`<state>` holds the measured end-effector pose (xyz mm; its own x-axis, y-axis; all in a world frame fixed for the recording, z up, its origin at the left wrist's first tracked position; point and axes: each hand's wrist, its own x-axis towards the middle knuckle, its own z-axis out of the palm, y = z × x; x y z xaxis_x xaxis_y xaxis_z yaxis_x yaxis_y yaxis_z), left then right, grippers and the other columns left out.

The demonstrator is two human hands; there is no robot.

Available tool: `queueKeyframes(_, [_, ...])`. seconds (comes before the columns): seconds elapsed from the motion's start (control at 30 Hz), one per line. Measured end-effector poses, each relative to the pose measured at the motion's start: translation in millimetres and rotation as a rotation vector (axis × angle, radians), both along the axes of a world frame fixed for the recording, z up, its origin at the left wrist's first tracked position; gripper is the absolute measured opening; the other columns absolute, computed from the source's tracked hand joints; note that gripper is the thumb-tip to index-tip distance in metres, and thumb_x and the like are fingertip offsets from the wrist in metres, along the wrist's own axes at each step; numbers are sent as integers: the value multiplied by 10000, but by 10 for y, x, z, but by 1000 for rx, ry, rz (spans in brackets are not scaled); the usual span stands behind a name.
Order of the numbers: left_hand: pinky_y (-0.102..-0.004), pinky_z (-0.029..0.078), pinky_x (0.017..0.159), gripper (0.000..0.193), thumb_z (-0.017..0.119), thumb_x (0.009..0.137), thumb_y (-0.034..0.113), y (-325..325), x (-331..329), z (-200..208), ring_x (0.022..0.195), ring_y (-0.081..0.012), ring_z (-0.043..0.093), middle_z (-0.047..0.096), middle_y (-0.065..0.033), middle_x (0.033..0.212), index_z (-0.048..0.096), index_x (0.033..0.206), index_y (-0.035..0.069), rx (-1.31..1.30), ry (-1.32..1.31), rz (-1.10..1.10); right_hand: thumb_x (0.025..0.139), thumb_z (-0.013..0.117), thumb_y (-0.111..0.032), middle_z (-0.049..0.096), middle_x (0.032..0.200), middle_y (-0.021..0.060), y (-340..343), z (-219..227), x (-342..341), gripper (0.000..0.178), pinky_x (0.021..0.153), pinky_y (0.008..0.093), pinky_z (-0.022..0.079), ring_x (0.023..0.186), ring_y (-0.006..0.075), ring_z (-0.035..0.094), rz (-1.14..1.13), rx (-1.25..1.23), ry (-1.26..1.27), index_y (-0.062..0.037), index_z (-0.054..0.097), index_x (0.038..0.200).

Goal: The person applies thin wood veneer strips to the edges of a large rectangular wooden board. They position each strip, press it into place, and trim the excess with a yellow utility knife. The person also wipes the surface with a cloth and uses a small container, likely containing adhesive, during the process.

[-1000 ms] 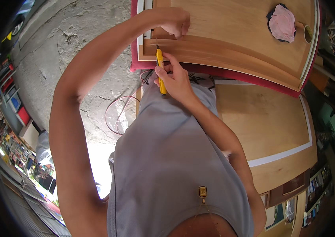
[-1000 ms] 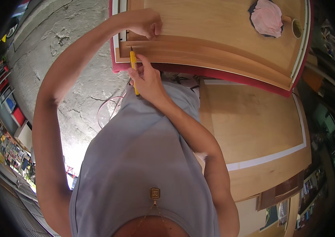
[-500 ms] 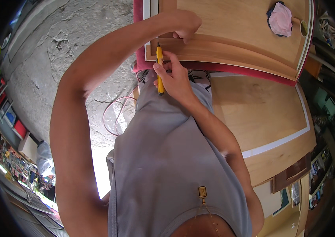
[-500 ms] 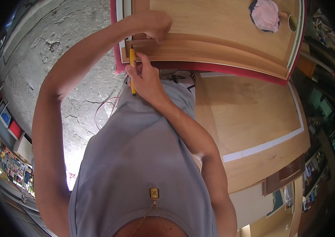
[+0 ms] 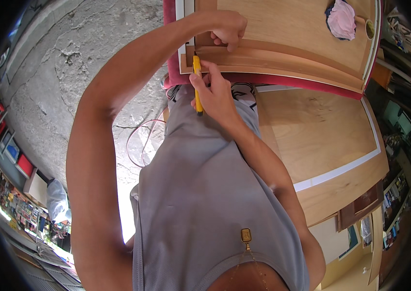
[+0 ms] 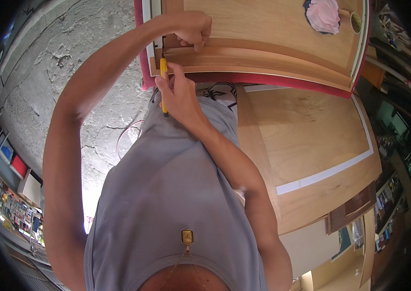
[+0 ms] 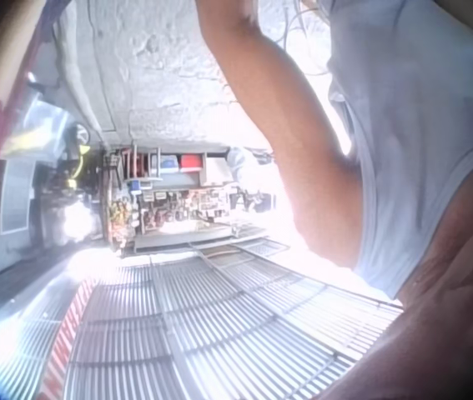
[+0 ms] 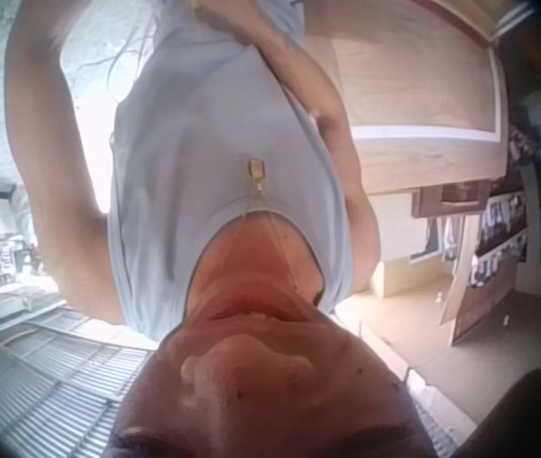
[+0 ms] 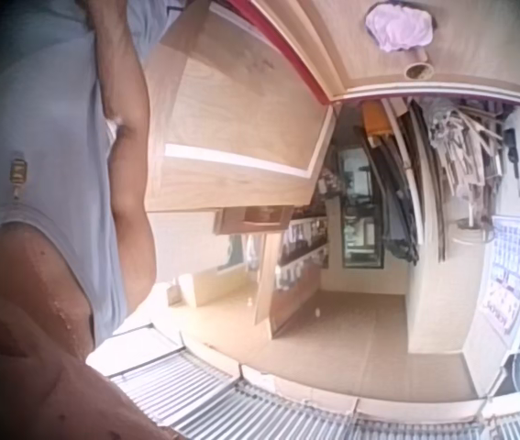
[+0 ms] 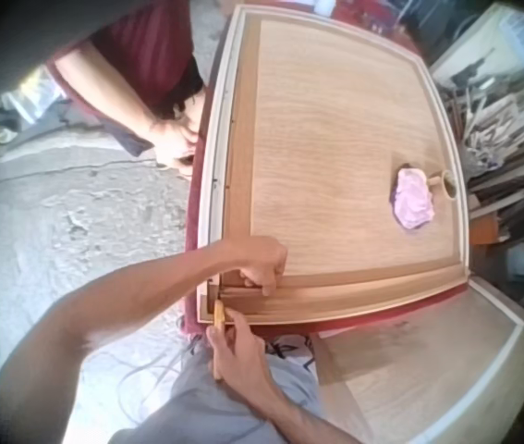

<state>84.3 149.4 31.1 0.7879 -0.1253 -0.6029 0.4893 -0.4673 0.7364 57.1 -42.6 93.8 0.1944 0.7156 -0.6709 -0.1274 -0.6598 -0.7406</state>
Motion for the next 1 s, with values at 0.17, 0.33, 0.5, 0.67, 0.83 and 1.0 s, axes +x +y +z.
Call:
queueKeyframes(0.17, [-308, 450, 444, 138, 727, 641, 135, -4, -24, 55, 482, -148, 598, 615, -63, 556, 702, 714, 20, -3, -10, 15, 961, 596, -251, 555, 751, 71, -184, 88, -23, 483, 464, 287, 477, 525, 156, 638, 45, -43, 12, 25, 438, 1323])
queueKeyframes(0.33, [-314, 439, 460, 129, 736, 653, 160, -15, -45, 12, 490, -149, 593, 620, -36, 574, 698, 691, 43, 12, -3, 2, 963, 588, -241, 564, 766, 75, -201, 46, -26, 474, 482, 288, 483, 538, 155, 642, 56, -29, 4, 23, 437, 1327])
queueKeyframes(0.5, [-326, 464, 530, 139, 746, 688, 173, -25, -102, -37, 558, -173, 623, 646, -43, 605, 682, 680, 50, 37, -140, 27, 975, 566, -256, 580, 782, 74, -288, 296, 215, 431, 480, 287, 472, 550, 139, 629, 80, -25, 28, 13, 481, 1301])
queueKeyframes(0.67, [-359, 480, 614, 234, 756, 699, 190, -103, -282, -42, 675, -232, 643, 687, -104, 716, 666, 857, 44, 144, -249, 231, 979, 547, -272, 576, 728, 41, -644, 549, 1175, 337, 490, 264, 457, 530, 108, 562, -122, -125, -158, 7, 552, 1168])
queueKeyframes(0.83, [-402, 505, 706, 336, 751, 705, 202, -604, -119, 395, 762, -287, 663, 683, -136, 803, 649, 984, 44, 319, -217, 384, 937, 556, -215, 632, 729, 185, -353, 121, 2508, 266, 638, 421, 499, 679, 364, 641, -10, 149, -790, 6, 595, 1079])
queueKeyframes(1.0, [-441, 512, 755, 257, 683, 734, 164, -956, 351, 180, 856, -344, 655, 677, -138, 945, 665, 964, 51, 445, -389, 371, 837, 545, -70, 574, 1128, 288, 679, -792, 3035, 509, 891, 478, 478, 1031, 430, 568, 140, 635, -1057, 52, 466, 1325])
